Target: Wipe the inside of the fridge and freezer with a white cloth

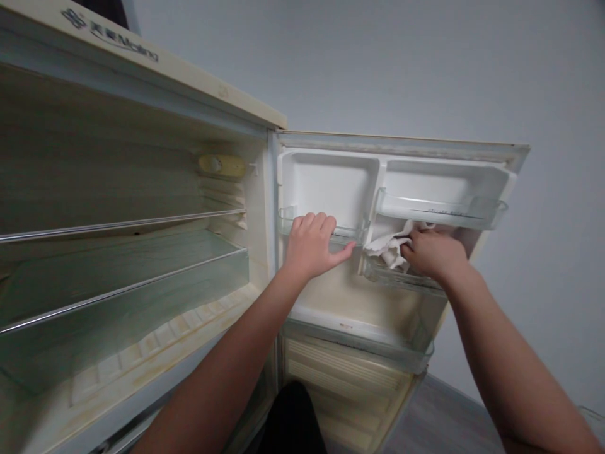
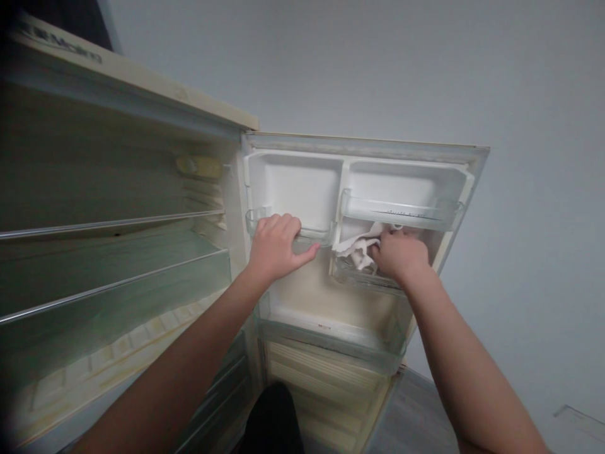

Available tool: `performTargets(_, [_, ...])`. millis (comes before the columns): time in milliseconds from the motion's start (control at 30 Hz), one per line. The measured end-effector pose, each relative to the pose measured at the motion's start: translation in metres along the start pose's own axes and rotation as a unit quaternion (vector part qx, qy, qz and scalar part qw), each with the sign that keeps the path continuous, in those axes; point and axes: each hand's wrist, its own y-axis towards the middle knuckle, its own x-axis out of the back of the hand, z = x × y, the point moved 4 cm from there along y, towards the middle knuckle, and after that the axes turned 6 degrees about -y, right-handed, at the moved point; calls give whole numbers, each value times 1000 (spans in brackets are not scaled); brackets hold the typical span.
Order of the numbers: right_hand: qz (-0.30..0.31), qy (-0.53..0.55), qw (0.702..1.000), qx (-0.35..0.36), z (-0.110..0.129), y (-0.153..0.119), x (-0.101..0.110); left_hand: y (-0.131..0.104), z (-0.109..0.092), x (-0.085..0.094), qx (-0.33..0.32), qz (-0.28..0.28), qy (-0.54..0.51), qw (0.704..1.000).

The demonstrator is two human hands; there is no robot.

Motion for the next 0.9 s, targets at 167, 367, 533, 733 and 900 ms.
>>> performTargets(167, [29,7,996,88,25,16,13,-1,-3,1,-1,-5,6,1000])
performTargets(367, [-7,36,978,204,57,19,28,-1,-5,2,-2,-9,12,1000])
performTargets(533, [9,84,944,320,54,20,14,0,-3,1,1,-3,9,1000])
performTargets(733, [53,216,911,347,35,15,16,0,1,-2,11,3,6,1000])
performTargets(900, [47,323,844,426,34,4,21,0,6,-3,10,-7,6,1000])
